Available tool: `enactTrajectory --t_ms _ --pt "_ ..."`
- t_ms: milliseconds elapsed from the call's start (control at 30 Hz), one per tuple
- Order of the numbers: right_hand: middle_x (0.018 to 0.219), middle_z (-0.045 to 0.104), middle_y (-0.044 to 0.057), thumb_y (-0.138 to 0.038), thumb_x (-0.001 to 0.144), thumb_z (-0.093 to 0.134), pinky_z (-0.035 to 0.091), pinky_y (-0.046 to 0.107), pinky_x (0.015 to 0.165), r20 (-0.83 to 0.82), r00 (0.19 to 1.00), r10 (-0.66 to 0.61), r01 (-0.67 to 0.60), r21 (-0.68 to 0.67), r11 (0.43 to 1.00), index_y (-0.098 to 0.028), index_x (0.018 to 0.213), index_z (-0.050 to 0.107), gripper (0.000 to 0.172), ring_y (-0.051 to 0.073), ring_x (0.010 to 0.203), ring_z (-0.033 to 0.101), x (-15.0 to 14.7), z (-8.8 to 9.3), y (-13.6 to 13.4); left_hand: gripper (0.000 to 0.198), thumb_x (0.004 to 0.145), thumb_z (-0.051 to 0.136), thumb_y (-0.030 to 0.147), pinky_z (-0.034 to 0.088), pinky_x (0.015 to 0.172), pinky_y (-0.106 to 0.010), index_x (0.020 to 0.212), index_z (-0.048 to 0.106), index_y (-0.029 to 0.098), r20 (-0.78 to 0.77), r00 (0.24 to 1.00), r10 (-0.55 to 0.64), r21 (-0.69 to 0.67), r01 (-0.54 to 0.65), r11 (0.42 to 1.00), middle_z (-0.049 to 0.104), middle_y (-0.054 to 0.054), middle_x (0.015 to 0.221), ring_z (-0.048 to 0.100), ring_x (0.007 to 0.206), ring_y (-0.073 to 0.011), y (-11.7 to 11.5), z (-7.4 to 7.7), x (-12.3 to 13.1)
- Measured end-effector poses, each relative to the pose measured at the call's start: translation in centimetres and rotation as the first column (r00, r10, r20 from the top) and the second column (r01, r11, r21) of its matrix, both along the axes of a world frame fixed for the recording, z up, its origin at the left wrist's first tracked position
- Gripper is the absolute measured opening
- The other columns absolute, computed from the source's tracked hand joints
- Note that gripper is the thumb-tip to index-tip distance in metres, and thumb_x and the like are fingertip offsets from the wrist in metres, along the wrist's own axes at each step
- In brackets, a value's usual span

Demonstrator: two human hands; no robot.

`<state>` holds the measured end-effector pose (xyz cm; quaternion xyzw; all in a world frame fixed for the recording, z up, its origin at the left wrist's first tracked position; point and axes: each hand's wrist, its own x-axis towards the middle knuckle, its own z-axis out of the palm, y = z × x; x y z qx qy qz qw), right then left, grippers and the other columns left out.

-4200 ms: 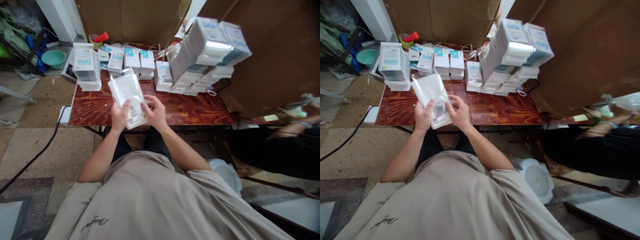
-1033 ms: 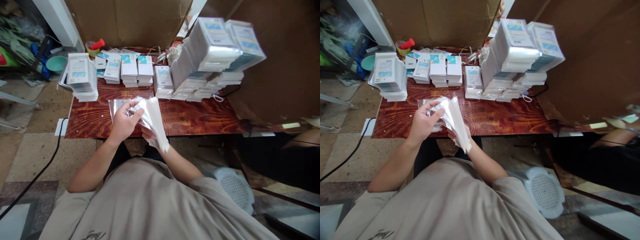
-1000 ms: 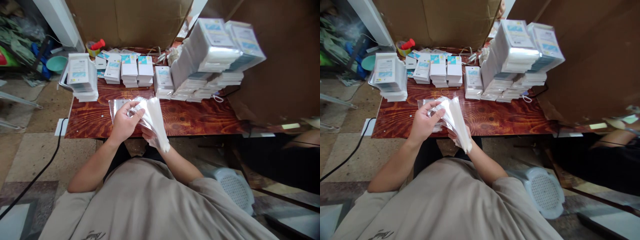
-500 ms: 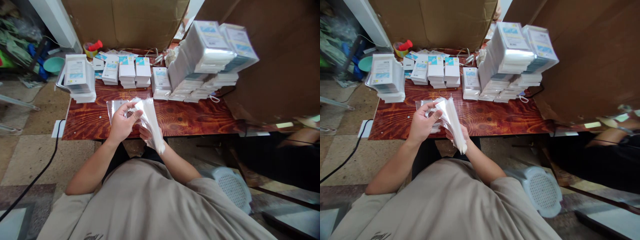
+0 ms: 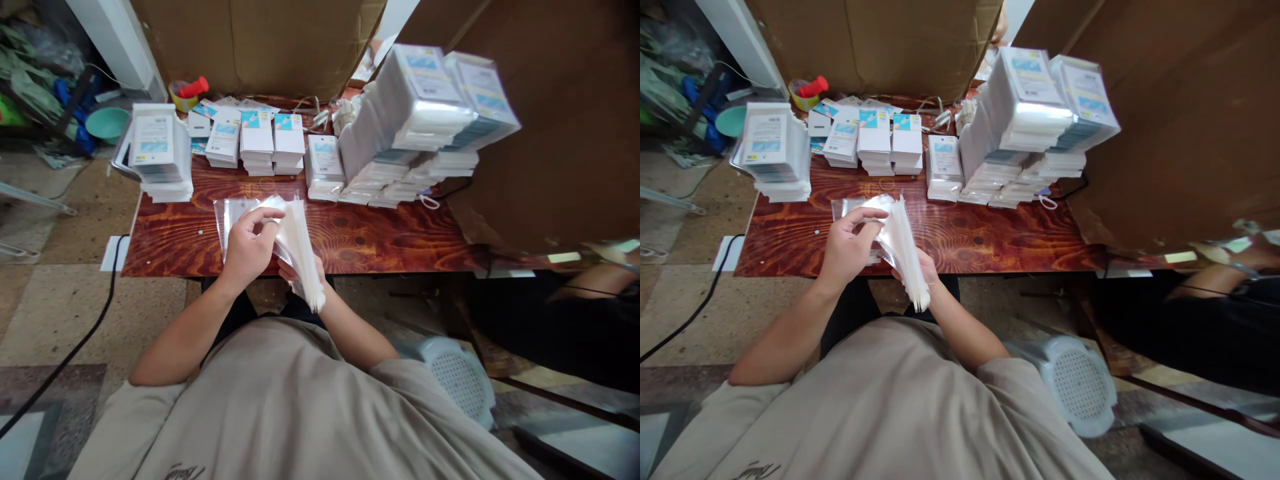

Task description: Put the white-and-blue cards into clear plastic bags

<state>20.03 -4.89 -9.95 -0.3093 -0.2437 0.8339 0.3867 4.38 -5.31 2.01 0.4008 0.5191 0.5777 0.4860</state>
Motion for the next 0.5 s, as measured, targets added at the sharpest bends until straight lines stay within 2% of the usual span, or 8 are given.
enactTrajectory --t_ms 33,133,200,333,500 --pt "0.056 0.049 -0.005 -0.057 0.073 0.071 0.026 0.026 0.040 0.001 1.000 -0.011 0.011 -0.002 1.000 -0.022 0.096 0.062 0.042 0.012 0.043 0.032 -0.14 0.17 -0.05 0.007 0.082 0.080 0.029 0.047 0.063 -0.026 0.086 0.080 0.023 -0.043 0.999 -0.010 0.020 0.010 1.000 0.071 -0.002 0.087 0.058 0.071 -0.0150 0.00 0.21 0.05" --pt "0.054 0.047 -0.005 -0.057 0.071 0.072 0.025 0.027 0.040 0.013 1.000 -0.008 0.008 -0.011 1.000 -0.022 0.094 0.062 0.043 0.012 0.042 0.032 -0.55 0.48 -0.08 0.019 0.079 0.086 0.038 0.046 0.066 -0.027 0.084 0.078 0.021 -0.161 0.987 -0.013 0.088 0.028 0.996 0.071 -0.004 0.087 0.058 0.075 -0.0158 0.09 0.58 0.13" --pt "0.054 0.048 -0.005 -0.058 0.072 0.072 0.026 0.027 0.040 0.002 1.000 -0.007 0.007 -0.011 1.000 -0.021 0.099 0.062 0.047 0.012 0.042 0.033 -0.66 0.39 -0.06 0.022 0.076 0.089 0.038 0.046 0.068 -0.027 0.084 0.077 0.020 -0.188 0.982 -0.006 0.096 0.025 0.995 0.071 -0.004 0.088 0.059 0.076 -0.0159 0.19 0.55 0.16" --pt "0.053 0.051 -0.006 -0.057 0.071 0.074 0.026 0.026 0.038 -0.073 0.997 0.009 -0.010 -0.002 1.000 -0.018 0.109 0.064 0.055 0.011 0.039 0.034 -0.53 -0.15 -0.05 0.016 0.080 0.083 0.033 0.048 0.070 -0.027 0.086 0.075 0.020 -0.184 0.983 -0.001 0.092 0.019 0.996 0.071 -0.004 0.091 0.061 0.080 -0.0167 0.34 0.05 0.20" --pt "0.055 0.056 -0.004 -0.055 0.078 0.073 0.029 0.024 0.038 -0.128 0.992 0.006 -0.004 0.016 1.000 -0.018 0.110 0.065 0.049 0.011 0.040 0.037 -0.37 -0.29 -0.09 0.014 0.082 0.077 0.028 0.048 0.069 -0.026 0.092 0.072 0.020 -0.289 0.957 0.019 0.085 0.006 0.996 0.070 -0.003 0.092 0.061 0.081 -0.0158 0.37 -0.38 0.13"
